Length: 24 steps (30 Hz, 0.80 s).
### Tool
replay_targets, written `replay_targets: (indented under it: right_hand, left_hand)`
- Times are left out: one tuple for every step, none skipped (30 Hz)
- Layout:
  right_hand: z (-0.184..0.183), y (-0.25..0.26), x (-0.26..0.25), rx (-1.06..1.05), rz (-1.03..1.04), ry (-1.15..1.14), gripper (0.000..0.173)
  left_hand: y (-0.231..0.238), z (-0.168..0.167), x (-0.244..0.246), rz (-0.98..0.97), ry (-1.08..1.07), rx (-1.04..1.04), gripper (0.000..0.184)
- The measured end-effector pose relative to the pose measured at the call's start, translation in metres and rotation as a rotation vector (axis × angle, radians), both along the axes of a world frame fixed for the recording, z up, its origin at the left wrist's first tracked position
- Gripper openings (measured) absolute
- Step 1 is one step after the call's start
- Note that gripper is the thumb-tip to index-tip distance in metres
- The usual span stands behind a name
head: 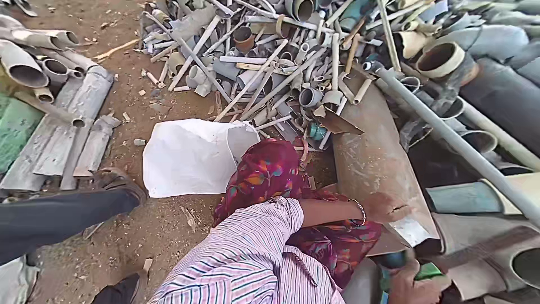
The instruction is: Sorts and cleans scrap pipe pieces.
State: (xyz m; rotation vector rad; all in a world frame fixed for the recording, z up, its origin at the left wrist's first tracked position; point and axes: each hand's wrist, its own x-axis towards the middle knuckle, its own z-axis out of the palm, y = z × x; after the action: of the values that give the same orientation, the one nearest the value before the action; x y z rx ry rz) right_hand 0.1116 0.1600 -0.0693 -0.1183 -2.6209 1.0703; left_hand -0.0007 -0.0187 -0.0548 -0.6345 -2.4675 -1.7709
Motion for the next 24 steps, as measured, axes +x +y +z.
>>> replay_targets:
  right_hand:
    - [-0.001,-0.001,0.0,0.015,0.014,-0.049,0.059]
    - [-0.001,-0.001,0.0,0.026,-0.003,-0.065,0.059]
    - [0.001,-0.002,0.001,0.034,-0.044,-0.046,0.058]
    - [0.002,-0.004,0.0,0.033,-0.083,0.009,0.057]
    - [0.001,-0.007,0.001,0.034,-0.105,0.067,0.057]
    - [0.0,-0.008,0.003,0.046,-0.118,0.104,0.056]
    - [-0.002,-0.009,0.004,0.074,-0.119,0.101,0.056]
    - [-0.003,-0.011,0.004,0.1,-0.105,0.048,0.057]
    - [-0.004,-0.01,0.003,0.116,-0.08,-0.041,0.056]
    - [-0.005,-0.009,0.001,0.121,-0.059,-0.119,0.056]
    - [-0.005,-0.007,0.0,0.128,-0.057,-0.129,0.054]
    - [-0.003,-0.008,0.0,0.136,-0.07,-0.08,0.053]
    - [0.0,-0.01,0.0,0.142,-0.088,-0.001,0.053]
    - [0.001,-0.014,0.003,0.146,-0.11,0.085,0.053]
    - [0.001,-0.019,0.005,0.149,-0.124,0.164,0.054]
    - [0.0,-0.022,0.005,0.155,-0.129,0.219,0.055]
    - [-0.003,-0.025,0.004,0.164,-0.124,0.221,0.055]
    - [-0.007,-0.026,0.004,0.164,-0.109,0.145,0.055]
    - [-0.01,-0.026,0.002,0.147,-0.096,0.027,0.055]
    - [-0.014,-0.023,0.0,0.12,-0.093,-0.069,0.055]
    - [-0.018,-0.021,-0.001,0.092,-0.108,-0.101,0.054]
    - [-0.018,-0.021,-0.002,0.064,-0.133,-0.081,0.054]
    - [-0.016,-0.023,-0.001,0.055,-0.158,-0.017,0.053]
    - [-0.016,-0.026,0.002,0.065,-0.168,0.069,0.053]
  left_hand:
    - [0.0,-0.003,-0.001,-0.013,0.005,0.002,0.041]
    - [0.003,-0.008,-0.001,-0.002,0.037,0.022,0.04]
    - [0.008,-0.016,-0.004,0.025,0.104,0.053,0.039]
    - [0.013,-0.024,-0.009,0.064,0.182,0.099,0.039]
    - [0.015,-0.029,-0.011,0.09,0.22,0.118,0.039]
    - [0.016,-0.029,-0.01,0.096,0.224,0.115,0.04]
    - [0.016,-0.028,-0.01,0.096,0.221,0.103,0.04]
    - [0.015,-0.028,-0.01,0.096,0.216,0.097,0.041]
    - [0.014,-0.028,-0.009,0.089,0.209,0.097,0.042]
    - [0.014,-0.03,-0.01,0.092,0.213,0.103,0.042]
    - [0.015,-0.032,-0.011,0.097,0.224,0.111,0.042]
    - [0.015,-0.032,-0.012,0.099,0.232,0.119,0.043]
    - [0.015,-0.032,-0.013,0.099,0.237,0.124,0.043]
    - [0.015,-0.033,-0.012,0.097,0.241,0.126,0.042]
    - [0.015,-0.034,-0.012,0.094,0.245,0.131,0.042]
    - [0.015,-0.034,-0.012,0.095,0.248,0.137,0.042]
    - [0.016,-0.033,-0.012,0.096,0.245,0.141,0.041]
    - [0.016,-0.034,-0.012,0.097,0.24,0.143,0.041]
    - [0.016,-0.033,-0.013,0.099,0.231,0.142,0.041]
    - [0.016,-0.033,-0.012,0.102,0.218,0.138,0.041]
    - [0.015,-0.032,-0.012,0.106,0.205,0.13,0.042]
    - [0.015,-0.031,-0.013,0.112,0.2,0.127,0.042]
    - [0.015,-0.03,-0.013,0.118,0.2,0.125,0.042]
    - [0.014,-0.03,-0.013,0.121,0.196,0.124,0.042]
